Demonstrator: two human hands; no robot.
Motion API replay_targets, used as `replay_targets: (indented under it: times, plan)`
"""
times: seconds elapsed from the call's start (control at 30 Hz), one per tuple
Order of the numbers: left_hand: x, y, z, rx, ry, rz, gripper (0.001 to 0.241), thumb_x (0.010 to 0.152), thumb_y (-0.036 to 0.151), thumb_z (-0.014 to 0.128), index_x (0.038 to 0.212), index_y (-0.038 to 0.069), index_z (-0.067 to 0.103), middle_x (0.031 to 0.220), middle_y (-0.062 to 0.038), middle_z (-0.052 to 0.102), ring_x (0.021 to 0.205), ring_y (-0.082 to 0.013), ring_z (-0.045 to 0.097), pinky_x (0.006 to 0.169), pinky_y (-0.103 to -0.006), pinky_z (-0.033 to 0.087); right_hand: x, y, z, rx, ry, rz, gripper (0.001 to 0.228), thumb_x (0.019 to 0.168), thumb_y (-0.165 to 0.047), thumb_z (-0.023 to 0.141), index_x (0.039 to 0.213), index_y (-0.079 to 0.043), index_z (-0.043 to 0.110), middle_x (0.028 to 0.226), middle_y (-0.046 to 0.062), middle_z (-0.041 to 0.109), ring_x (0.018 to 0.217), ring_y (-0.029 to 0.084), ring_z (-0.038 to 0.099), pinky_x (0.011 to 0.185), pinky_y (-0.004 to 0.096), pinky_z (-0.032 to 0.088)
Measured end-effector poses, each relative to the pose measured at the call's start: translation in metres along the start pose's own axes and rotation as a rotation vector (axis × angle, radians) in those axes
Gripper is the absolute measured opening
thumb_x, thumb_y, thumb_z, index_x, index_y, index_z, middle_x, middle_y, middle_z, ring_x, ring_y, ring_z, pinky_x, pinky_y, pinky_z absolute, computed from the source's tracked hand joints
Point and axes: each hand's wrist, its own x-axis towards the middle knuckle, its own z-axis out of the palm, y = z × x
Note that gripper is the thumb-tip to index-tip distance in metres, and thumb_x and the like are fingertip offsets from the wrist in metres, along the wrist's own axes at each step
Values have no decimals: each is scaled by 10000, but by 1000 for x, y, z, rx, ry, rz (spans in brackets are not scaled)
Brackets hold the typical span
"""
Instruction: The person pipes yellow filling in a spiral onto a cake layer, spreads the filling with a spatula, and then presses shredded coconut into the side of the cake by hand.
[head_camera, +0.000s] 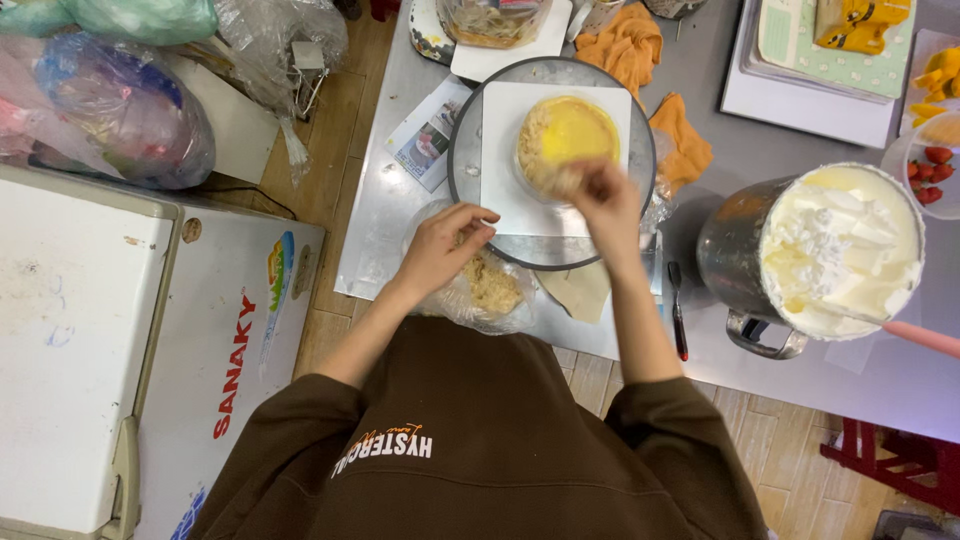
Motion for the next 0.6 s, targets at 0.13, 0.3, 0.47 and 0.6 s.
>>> replay_targets:
  times: [0.13,0.3,0.47,0.6]
  plan:
    - [30,8,-7,16,15,35,217,988,224,665,1128,63,705,1041,-74,726,923,-178,727,743,-311,556,77,-16,-12,-171,-90,-247,223,940,-23,760,1123,-13,634,1092,34,717,985,137,705,852,252,546]
    - [73,9,-12,55,49,112,192,992,213,666,1114,69,705,1054,-69,719,902,-186,731,716,-319,554,116,-20,-12,-492,-224,-322,225,911,-116,827,1025,-72,638,1076,38,704,982,205,692,865,302,558]
    - [120,3,-2,220,156,306,145,959,170,729,1043,55,702,1037,-72,677,946,-258,666,814,-378,531,127,-19,-30,-762,-169,-596,214,820,-200,904,939,-111,750,1101,62,617,1076,297,565,943,423,448]
    - [161,-8,18,381,222,400,164,884,163,778,1000,73,706,1064,-58,622,1011,-267,606,869,-388,513,133,-14,-42,-786,-218,-586,206,815,-187,894,973,-137,771,1122,37,623,1084,279,537,974,423,418]
